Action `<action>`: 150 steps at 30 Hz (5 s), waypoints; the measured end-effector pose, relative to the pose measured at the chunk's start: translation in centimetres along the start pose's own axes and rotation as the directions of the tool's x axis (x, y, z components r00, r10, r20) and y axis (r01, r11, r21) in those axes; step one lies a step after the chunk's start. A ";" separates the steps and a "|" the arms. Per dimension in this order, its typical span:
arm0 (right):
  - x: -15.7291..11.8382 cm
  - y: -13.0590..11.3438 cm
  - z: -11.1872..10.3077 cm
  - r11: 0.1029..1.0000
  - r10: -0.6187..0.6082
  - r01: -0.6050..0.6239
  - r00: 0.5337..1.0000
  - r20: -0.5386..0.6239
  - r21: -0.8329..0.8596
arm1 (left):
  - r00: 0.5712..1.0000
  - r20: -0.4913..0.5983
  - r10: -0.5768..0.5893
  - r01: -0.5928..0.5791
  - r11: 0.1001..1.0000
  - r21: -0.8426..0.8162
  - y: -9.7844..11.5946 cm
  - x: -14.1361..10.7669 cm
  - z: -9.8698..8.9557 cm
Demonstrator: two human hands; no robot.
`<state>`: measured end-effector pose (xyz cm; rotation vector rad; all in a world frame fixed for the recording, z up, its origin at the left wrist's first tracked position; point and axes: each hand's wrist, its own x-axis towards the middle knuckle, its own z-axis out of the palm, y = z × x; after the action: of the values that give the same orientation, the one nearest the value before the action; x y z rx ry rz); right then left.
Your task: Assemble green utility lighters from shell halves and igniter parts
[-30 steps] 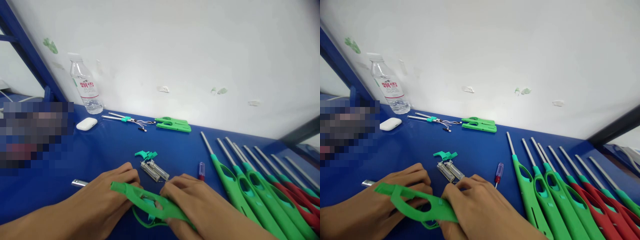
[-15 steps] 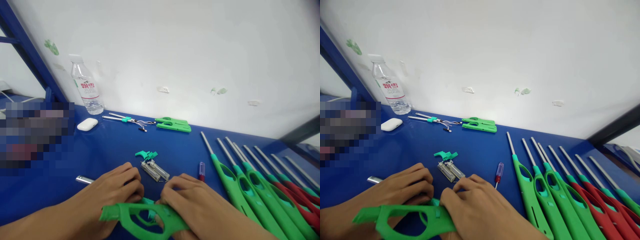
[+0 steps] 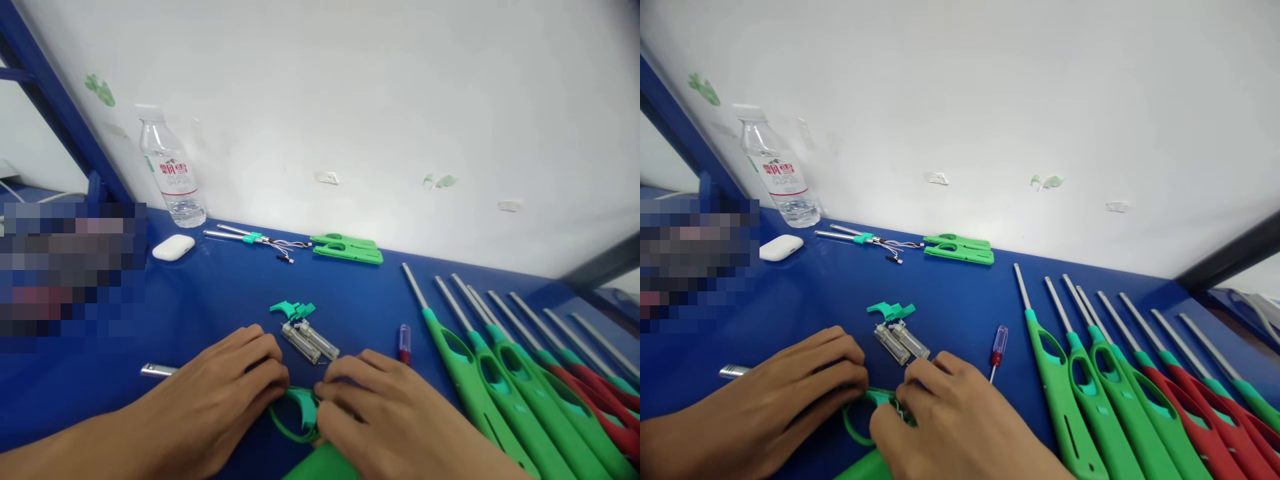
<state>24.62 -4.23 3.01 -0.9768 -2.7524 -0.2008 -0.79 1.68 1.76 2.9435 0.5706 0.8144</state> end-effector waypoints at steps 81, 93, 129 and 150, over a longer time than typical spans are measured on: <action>-0.8 0.5 -0.7 0.961 0.276 -0.273 0.956 -0.098 0.041 | 0.983 0.182 -0.015 0.014 1.000 0.005 -1.1 0.0 -1.5; -1.2 0.5 -0.7 0.967 0.251 -0.246 0.966 -0.064 0.070 | 0.975 0.213 -0.057 0.082 0.991 -0.109 -1.1 0.4 -1.1; -1.2 0.6 0.0 0.747 0.474 -0.586 0.801 0.366 0.314 | 0.991 0.085 -0.099 0.105 0.992 -0.070 -0.6 -0.9 -0.2; -0.3 1.1 -0.7 0.806 0.443 -0.477 0.879 0.180 0.349 | 0.988 0.037 -0.149 0.153 0.979 -0.138 -1.1 -0.7 -0.1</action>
<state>25.68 -3.74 3.65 -1.5121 -2.3829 0.4574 -1.76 2.41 1.35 2.7405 0.6952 0.7649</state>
